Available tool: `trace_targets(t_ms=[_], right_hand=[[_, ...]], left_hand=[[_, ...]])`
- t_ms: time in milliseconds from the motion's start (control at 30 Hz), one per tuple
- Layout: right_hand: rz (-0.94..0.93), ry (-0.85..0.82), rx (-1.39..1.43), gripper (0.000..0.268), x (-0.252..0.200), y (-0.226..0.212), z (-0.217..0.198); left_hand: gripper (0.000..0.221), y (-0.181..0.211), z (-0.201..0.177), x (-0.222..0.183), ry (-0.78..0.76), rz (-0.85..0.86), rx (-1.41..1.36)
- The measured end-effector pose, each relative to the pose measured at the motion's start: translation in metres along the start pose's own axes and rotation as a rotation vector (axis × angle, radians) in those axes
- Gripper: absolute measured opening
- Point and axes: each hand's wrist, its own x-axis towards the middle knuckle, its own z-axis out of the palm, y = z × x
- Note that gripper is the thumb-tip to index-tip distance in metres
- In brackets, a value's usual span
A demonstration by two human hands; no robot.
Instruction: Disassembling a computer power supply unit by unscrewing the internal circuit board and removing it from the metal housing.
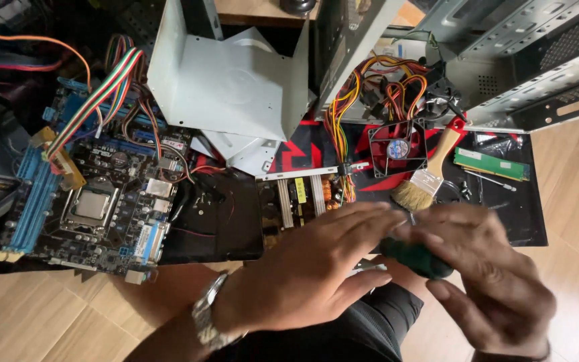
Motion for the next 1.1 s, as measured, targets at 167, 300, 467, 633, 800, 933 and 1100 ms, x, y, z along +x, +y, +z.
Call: trace_targets(t_ms=[167, 300, 467, 633, 800, 933, 1100], right_hand=[[-0.044, 0.136, -0.108, 0.038, -0.004, 0.003, 0.004], [-0.073, 0.191, -0.19, 0.035, -0.006, 0.009, 0.007], [-0.036, 0.165, -0.105, 0.03, 0.0, 0.003, 0.005], [-0.118, 0.201, -0.069, 0.033, -0.003, 0.009, 0.004], [-0.117, 0.255, -0.213, 0.039, 0.0, 0.008, 0.006], [-0.094, 0.266, -0.334, 0.054, -0.006, 0.01, 0.005], [-0.144, 0.267, -0.259, 0.04, 0.002, 0.011, 0.008]], left_hand=[[0.054, -0.015, 0.008, 0.023, -0.164, -0.007, -0.284], [0.038, -0.019, 0.015, 0.032, -0.131, 0.033, -0.304], [0.03, -0.018, 0.018, 0.033, -0.119, 0.031, -0.286], [0.028, -0.016, 0.018, 0.034, -0.111, 0.037, -0.276], [0.037, -0.014, 0.019, 0.038, -0.071, 0.032, -0.212], [0.038, -0.013, 0.02, 0.038, -0.024, -0.002, -0.179], [0.043, -0.017, 0.022, 0.034, -0.057, 0.006, -0.156]])
